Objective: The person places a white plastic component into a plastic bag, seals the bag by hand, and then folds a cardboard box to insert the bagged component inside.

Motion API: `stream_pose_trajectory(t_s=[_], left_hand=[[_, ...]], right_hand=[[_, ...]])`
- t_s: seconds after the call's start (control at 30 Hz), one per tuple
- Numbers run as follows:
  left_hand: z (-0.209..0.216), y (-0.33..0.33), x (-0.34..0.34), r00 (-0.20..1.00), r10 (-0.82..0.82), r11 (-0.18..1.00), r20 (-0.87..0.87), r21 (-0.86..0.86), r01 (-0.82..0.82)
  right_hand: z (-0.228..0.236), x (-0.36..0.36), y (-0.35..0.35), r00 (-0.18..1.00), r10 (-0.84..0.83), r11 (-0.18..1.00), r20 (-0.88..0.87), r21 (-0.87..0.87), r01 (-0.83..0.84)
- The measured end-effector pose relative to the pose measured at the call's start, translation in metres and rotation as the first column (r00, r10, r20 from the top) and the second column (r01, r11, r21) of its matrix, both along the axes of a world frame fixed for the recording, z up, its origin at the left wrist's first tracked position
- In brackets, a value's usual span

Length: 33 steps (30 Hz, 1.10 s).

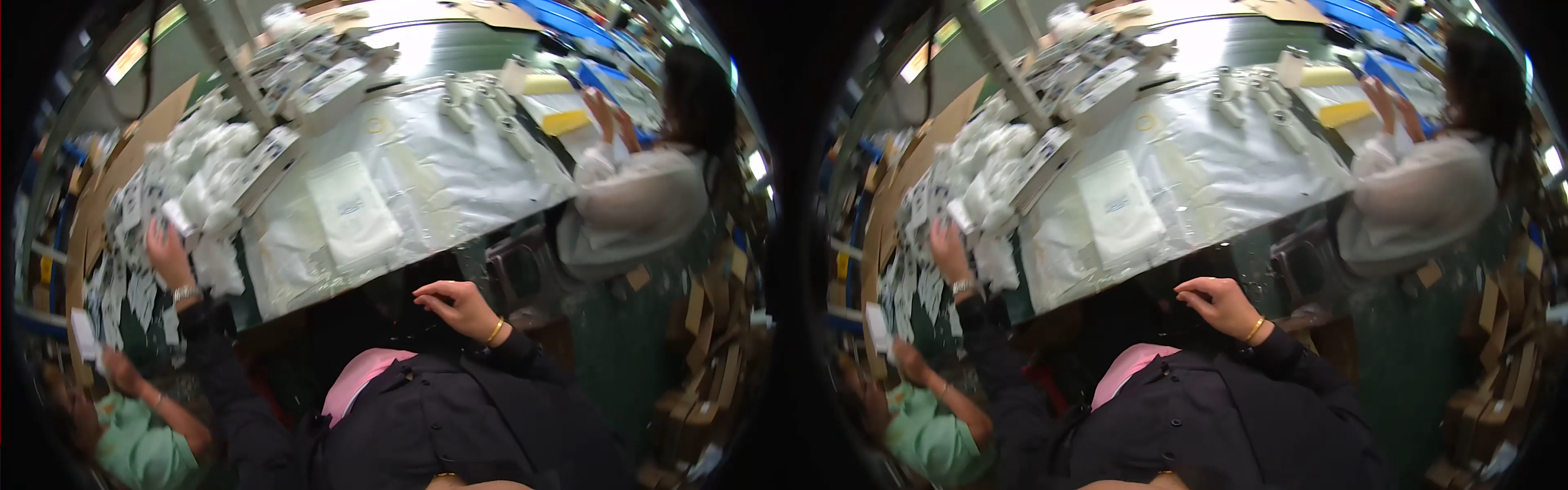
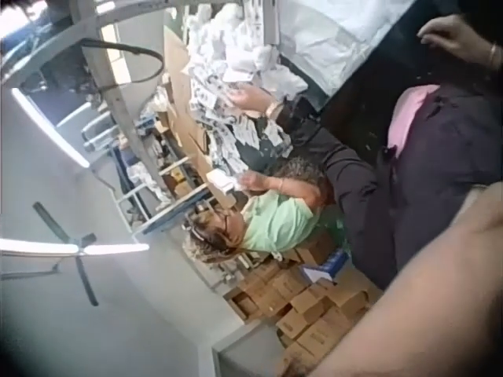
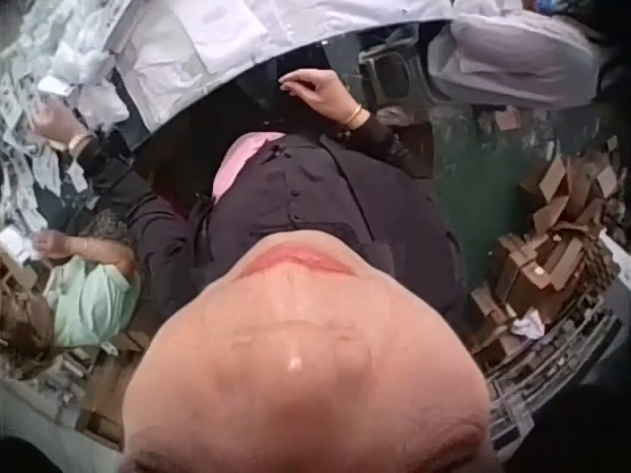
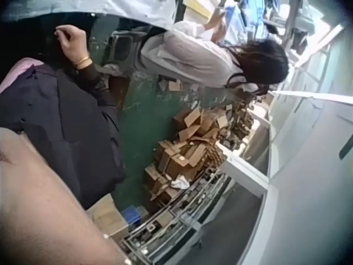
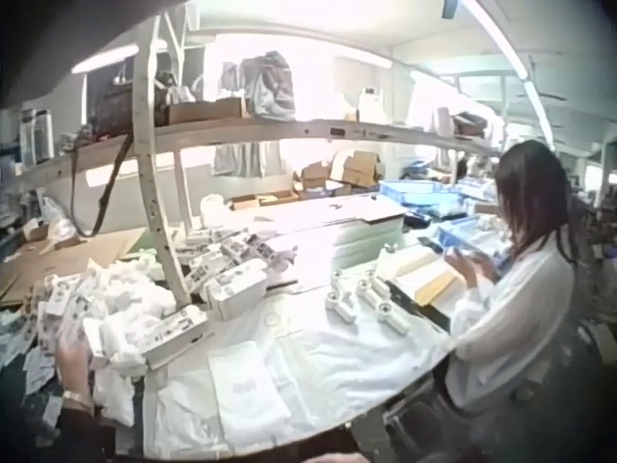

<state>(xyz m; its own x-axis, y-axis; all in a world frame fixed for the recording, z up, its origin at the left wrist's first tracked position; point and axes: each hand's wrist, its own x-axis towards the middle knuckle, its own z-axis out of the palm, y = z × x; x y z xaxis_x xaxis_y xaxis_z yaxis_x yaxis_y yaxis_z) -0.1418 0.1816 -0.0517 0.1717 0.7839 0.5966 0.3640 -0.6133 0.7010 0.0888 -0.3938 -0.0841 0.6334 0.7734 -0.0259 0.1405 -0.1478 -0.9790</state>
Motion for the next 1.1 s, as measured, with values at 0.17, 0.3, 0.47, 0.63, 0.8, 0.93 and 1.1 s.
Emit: stream_pose_trajectory(t_s=[0.17,0.3,0.47,0.63,0.8,0.93,1.1], left_hand=[[-0.005,-0.078,0.033,0.983,-0.184,0.978,-0.011,-0.102,0.181],[0.021,-0.148,0.084,0.892,-0.389,0.914,-0.231,0.019,0.404],[0.04,-0.155,0.13,0.783,-0.444,0.804,-0.435,0.194,0.563],[0.022,-0.107,0.169,0.792,-0.305,0.822,-0.529,0.275,0.499],[-0.009,-0.056,0.173,0.642,-0.043,0.905,-0.765,0.243,0.35],[-0.01,-0.072,0.178,0.609,-0.041,0.914,-0.792,0.217,0.344],[0.017,-0.11,0.157,0.813,-0.099,0.783,-0.574,0.459,0.419]], right_hand=[[0.001,0.008,0.004,0.976,0.04,0.997,0.212,0.062,-0.054],[0.003,0.006,0.003,0.984,0.035,0.998,0.175,0.042,-0.042],[-0.001,0.002,0.003,0.985,0.043,0.998,0.166,0.044,-0.05],[0.004,-0.002,-0.001,0.982,0.021,0.999,0.187,0.042,-0.029],[0.001,0.001,-0.007,0.946,-0.004,0.998,0.325,0.062,-0.017],[-0.005,0.005,-0.012,0.961,-0.022,0.995,0.276,0.095,-0.005],[0.004,0.009,-0.002,0.986,0.041,0.992,0.162,0.113,-0.059]])
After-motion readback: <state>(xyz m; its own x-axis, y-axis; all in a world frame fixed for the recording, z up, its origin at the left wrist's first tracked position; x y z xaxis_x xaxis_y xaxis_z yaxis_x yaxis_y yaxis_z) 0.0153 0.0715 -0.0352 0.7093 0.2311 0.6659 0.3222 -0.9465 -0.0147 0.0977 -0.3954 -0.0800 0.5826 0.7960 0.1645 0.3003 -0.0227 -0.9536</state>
